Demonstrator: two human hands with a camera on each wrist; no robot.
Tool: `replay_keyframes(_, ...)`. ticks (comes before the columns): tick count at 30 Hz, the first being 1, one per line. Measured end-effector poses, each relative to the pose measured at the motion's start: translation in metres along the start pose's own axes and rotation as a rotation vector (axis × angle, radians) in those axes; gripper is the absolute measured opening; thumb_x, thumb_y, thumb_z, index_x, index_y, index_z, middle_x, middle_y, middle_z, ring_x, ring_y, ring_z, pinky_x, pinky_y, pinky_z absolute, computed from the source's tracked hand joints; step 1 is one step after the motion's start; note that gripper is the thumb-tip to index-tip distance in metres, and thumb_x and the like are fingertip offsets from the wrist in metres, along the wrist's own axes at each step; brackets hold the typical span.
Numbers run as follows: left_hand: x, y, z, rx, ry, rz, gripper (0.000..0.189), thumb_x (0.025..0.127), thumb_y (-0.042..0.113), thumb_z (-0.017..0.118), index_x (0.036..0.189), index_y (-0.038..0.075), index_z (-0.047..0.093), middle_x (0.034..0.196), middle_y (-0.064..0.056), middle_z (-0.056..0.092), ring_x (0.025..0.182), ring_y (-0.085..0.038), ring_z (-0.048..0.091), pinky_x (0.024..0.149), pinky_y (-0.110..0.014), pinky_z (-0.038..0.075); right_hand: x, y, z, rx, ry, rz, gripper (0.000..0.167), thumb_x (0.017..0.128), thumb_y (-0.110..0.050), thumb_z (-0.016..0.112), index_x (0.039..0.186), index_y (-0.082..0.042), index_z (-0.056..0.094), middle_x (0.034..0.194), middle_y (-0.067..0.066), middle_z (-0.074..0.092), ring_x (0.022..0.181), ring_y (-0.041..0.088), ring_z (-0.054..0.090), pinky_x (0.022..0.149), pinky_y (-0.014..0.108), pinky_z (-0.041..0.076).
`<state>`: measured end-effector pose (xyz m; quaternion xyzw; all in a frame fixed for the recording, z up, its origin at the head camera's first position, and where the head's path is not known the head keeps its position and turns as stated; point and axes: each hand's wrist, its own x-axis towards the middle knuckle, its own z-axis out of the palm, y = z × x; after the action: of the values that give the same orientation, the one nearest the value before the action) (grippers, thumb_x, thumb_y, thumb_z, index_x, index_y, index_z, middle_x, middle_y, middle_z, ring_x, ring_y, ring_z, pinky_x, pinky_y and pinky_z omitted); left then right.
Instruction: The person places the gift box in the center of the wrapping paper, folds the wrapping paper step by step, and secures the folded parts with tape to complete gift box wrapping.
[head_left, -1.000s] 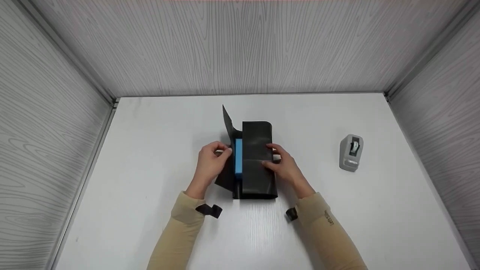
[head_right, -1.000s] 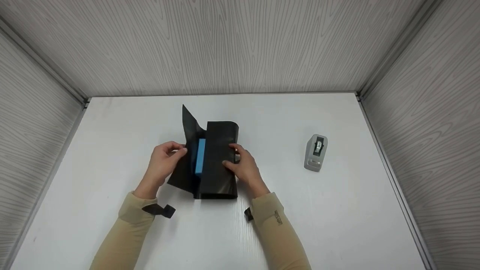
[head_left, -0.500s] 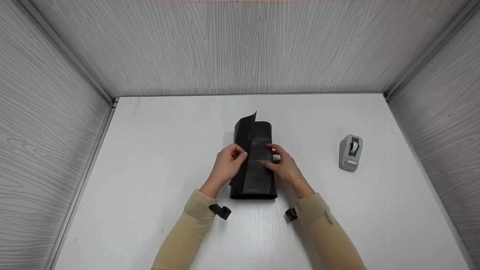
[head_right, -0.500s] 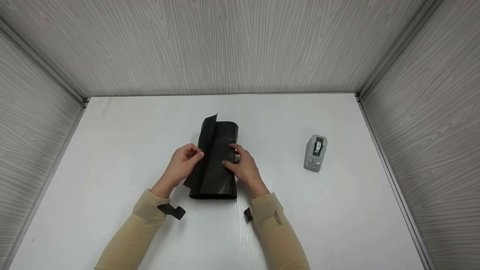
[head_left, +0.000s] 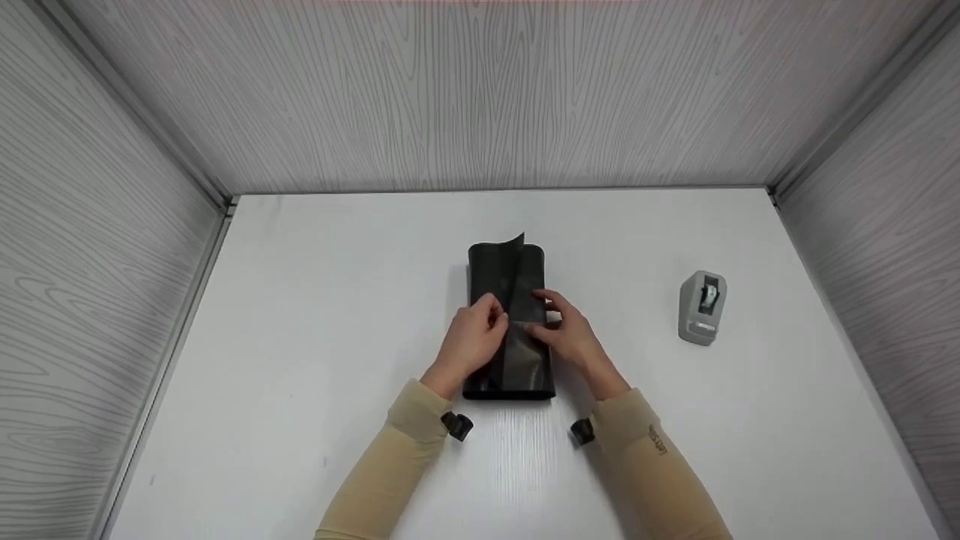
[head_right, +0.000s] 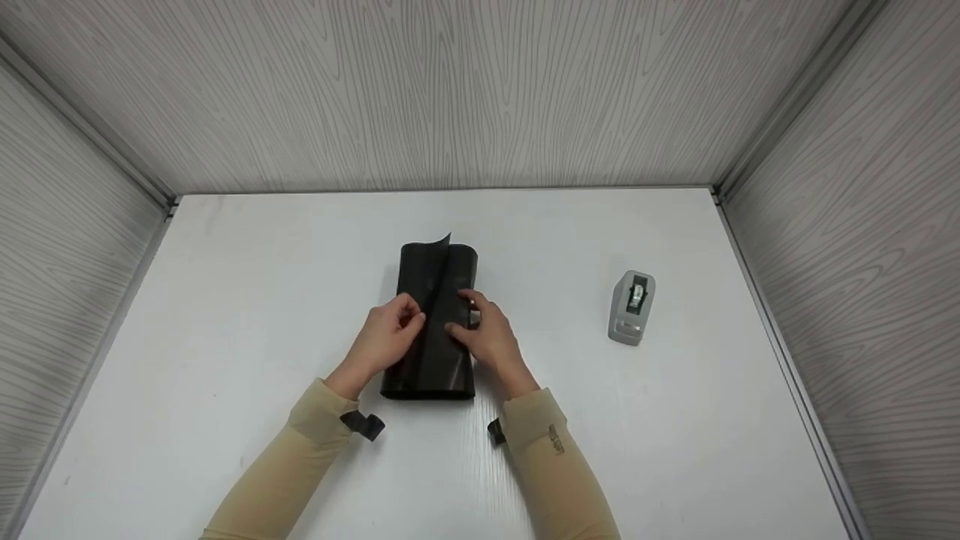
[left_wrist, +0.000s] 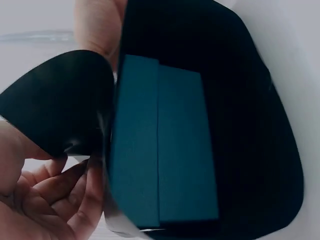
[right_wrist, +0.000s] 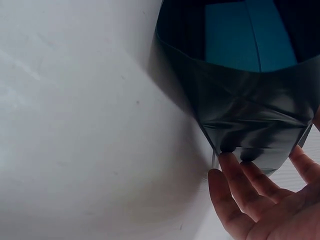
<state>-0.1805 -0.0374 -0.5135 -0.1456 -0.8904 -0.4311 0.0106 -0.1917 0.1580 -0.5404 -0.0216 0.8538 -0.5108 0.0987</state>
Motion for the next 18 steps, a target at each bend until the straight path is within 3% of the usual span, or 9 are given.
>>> replay_keyframes(4,-0.001,0.003,0.001,0.100,-0.001,0.051,0.009,0.097,0.014,0.057,0.090,0.009,0.056,0.072,-0.002,0.059,0.061,-0.016,0.053,0.059,-0.032,0.046,-0.003,-0.002,0.001,-0.074,0.022,-0.037,0.061,0.091,-0.019,0.071,0.147,-0.016,0.046,0.136,0.018,0.051,0.106,0.033,0.062,0.087,0.044,0.051)
replay_keyframes(9,-0.001,0.002,0.002,0.141,-0.005,0.065,0.008,0.099,0.014,0.056,0.094,0.008,0.057,0.075,-0.005,0.061,0.065,-0.019,0.056,0.062,-0.035,0.048,-0.008,-0.003,0.003,-0.146,0.089,-0.064,0.066,0.091,-0.022,0.072,0.149,-0.015,0.041,0.135,0.022,0.051,0.103,0.032,0.063,0.086,0.044,0.051)
replay_keyframes(18,-0.002,0.001,0.002,0.134,-0.008,0.059,0.009,0.100,0.014,0.056,0.096,0.007,0.058,0.076,-0.007,0.062,0.065,-0.020,0.057,0.062,-0.036,0.048,-0.013,0.001,0.000,-0.074,0.127,-0.098,0.051,0.095,-0.023,0.068,0.140,-0.010,0.050,0.124,0.019,0.059,0.100,0.032,0.066,0.084,0.045,0.053)
